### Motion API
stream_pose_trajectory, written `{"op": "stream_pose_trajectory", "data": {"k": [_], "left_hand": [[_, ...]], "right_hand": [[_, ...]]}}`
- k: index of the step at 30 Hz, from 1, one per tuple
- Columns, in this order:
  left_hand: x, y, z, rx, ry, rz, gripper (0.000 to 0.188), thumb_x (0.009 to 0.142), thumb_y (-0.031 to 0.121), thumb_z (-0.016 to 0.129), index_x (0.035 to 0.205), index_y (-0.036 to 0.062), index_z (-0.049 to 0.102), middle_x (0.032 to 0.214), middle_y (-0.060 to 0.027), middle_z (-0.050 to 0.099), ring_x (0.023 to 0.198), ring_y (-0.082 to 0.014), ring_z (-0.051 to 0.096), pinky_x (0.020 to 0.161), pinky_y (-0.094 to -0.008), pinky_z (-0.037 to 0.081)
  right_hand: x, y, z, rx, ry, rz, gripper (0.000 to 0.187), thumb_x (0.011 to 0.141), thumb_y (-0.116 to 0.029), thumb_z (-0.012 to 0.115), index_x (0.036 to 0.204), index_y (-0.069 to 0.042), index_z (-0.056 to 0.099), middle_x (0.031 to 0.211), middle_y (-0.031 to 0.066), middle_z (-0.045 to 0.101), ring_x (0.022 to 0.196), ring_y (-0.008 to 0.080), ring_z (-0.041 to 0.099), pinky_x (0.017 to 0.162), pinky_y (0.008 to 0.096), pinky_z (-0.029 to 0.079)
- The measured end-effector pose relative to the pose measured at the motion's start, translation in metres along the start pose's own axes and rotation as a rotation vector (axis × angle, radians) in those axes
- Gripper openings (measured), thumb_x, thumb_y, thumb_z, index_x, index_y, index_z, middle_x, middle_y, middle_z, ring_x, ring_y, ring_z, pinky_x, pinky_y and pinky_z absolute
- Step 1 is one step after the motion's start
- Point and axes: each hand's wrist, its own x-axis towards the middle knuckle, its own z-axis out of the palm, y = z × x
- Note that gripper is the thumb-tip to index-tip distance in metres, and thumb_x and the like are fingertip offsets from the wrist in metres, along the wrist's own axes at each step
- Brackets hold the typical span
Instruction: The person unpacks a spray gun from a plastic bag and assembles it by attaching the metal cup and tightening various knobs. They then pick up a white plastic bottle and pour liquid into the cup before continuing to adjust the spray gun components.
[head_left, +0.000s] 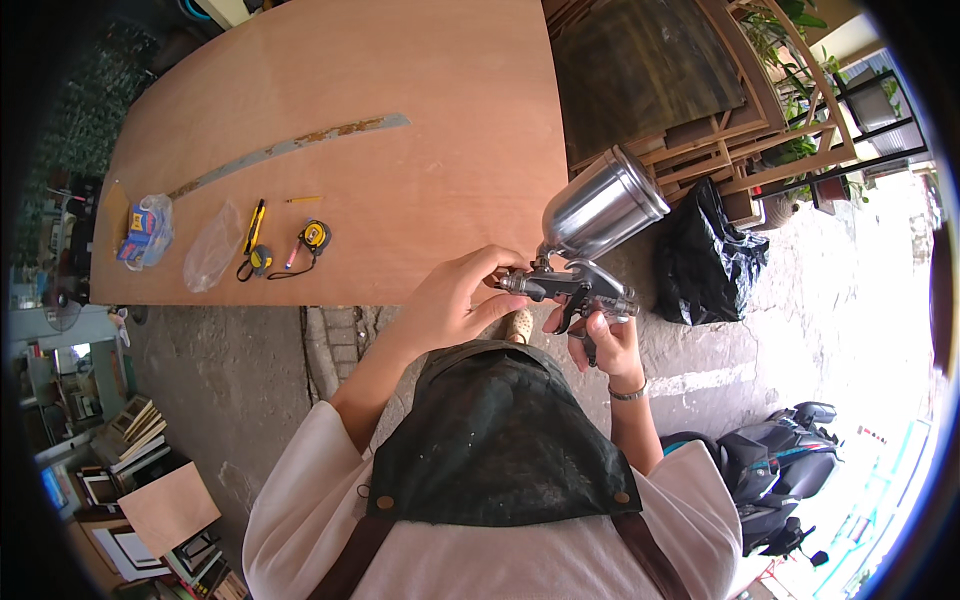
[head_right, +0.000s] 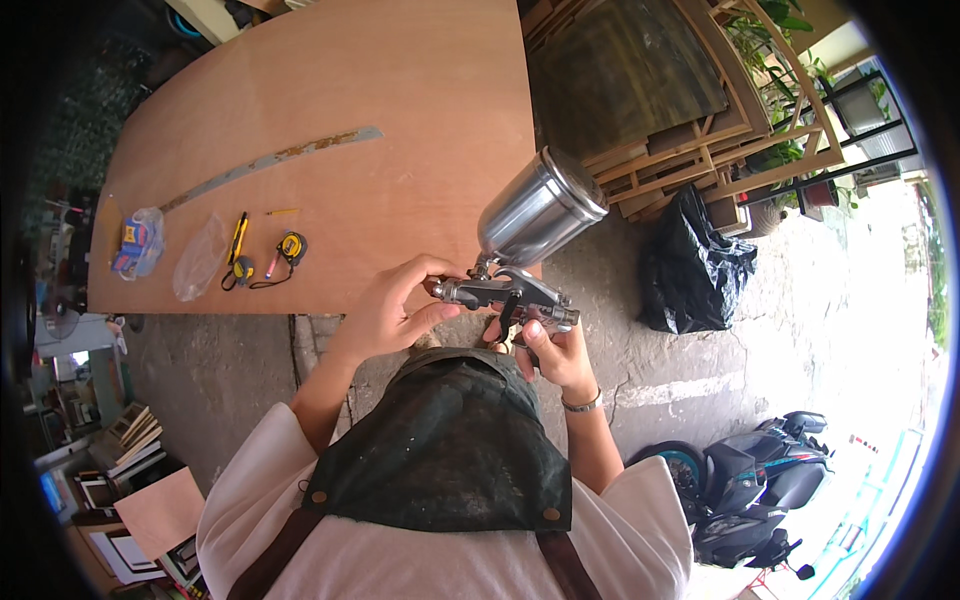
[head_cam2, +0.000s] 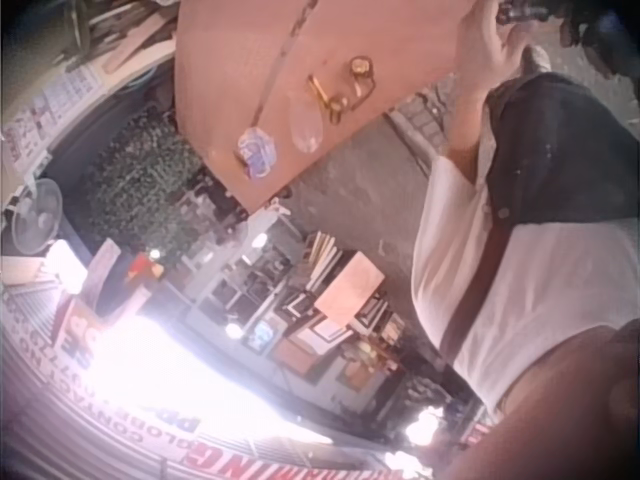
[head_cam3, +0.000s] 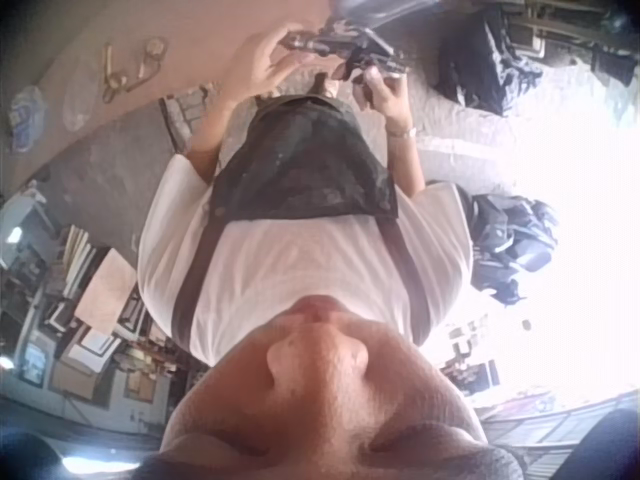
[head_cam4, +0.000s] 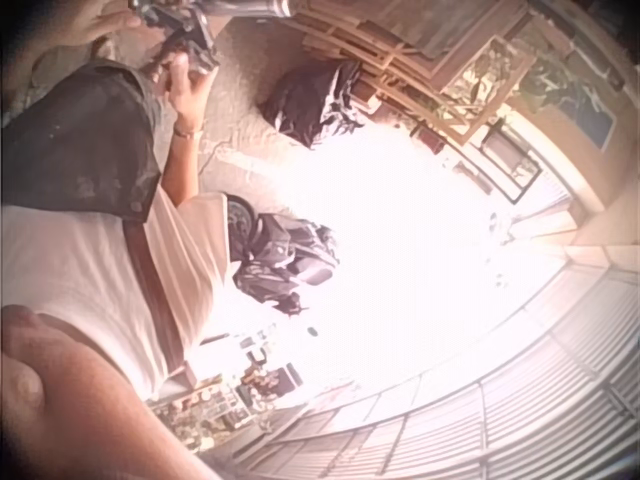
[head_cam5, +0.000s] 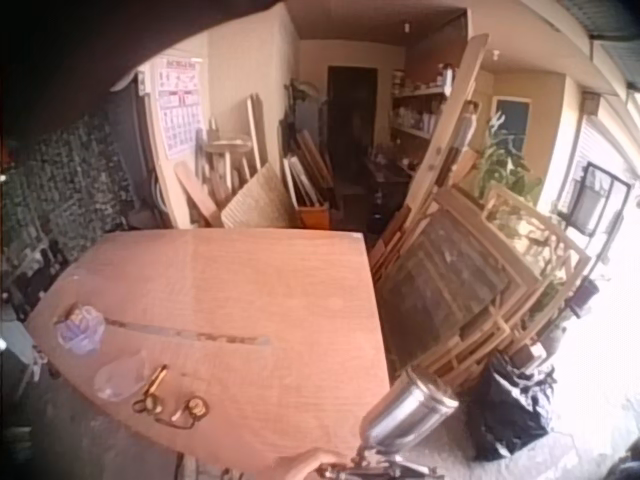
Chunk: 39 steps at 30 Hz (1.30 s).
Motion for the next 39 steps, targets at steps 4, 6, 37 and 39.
{"op": "stream_pose_trajectory", "data": {"k": [4, 6, 37, 39], "left_hand": [[0.003, 0.004, -0.011, 0.369, -0.055, 0.154, 0.031, 0.089, 0.024, 0.069, 0.108, 0.0022, 0.057, 0.095, -0.0134, 0.066, 0.084, -0.0336, 0.065, 0.071, -0.0402, 0.052], [0.004, 0.005, -0.008, 0.409, -0.013, 0.206, 0.031, 0.089, 0.024, 0.069, 0.107, 0.0021, 0.057, 0.093, -0.0138, 0.065, 0.082, -0.0349, 0.064, 0.071, -0.0423, 0.051], [-0.020, -0.050, 0.027, -0.580, 0.405, -0.281, 0.037, 0.106, 0.036, 0.043, 0.095, 0.0038, 0.057, 0.084, -0.0049, 0.062, 0.077, -0.0131, 0.061, 0.071, -0.0279, 0.046], [-0.023, -0.052, 0.027, -0.568, 0.398, -0.289, 0.037, 0.106, 0.037, 0.044, 0.094, 0.0040, 0.057, 0.084, -0.0047, 0.062, 0.077, -0.0128, 0.061, 0.071, -0.0277, 0.046]], "right_hand": [[0.002, -0.002, 0.004, 0.016, -0.005, 0.031, 0.045, 0.102, -0.032, 0.054, 0.123, 0.008, 0.056, 0.090, 0.0178, 0.069, 0.041, 0.0085, 0.049, 0.036, 0.0198, 0.037], [0.003, -0.001, 0.004, 0.038, -0.008, 0.022, 0.044, 0.102, -0.032, 0.053, 0.122, 0.008, 0.056, 0.089, 0.0175, 0.070, 0.041, 0.0085, 0.049, 0.036, 0.0200, 0.037], [0.036, -0.001, 0.038, 0.363, 0.034, 0.082, 0.062, 0.101, -0.058, 0.037, 0.105, 0.002, 0.052, 0.079, 0.0087, 0.060, 0.034, 0.0074, 0.037, 0.038, 0.0250, 0.034], [0.040, -0.014, 0.051, 0.336, 0.127, 0.108, 0.058, 0.102, -0.055, 0.037, 0.104, 0.001, 0.052, 0.080, 0.0093, 0.061, 0.034, 0.0073, 0.037, 0.037, 0.0245, 0.033]]}}
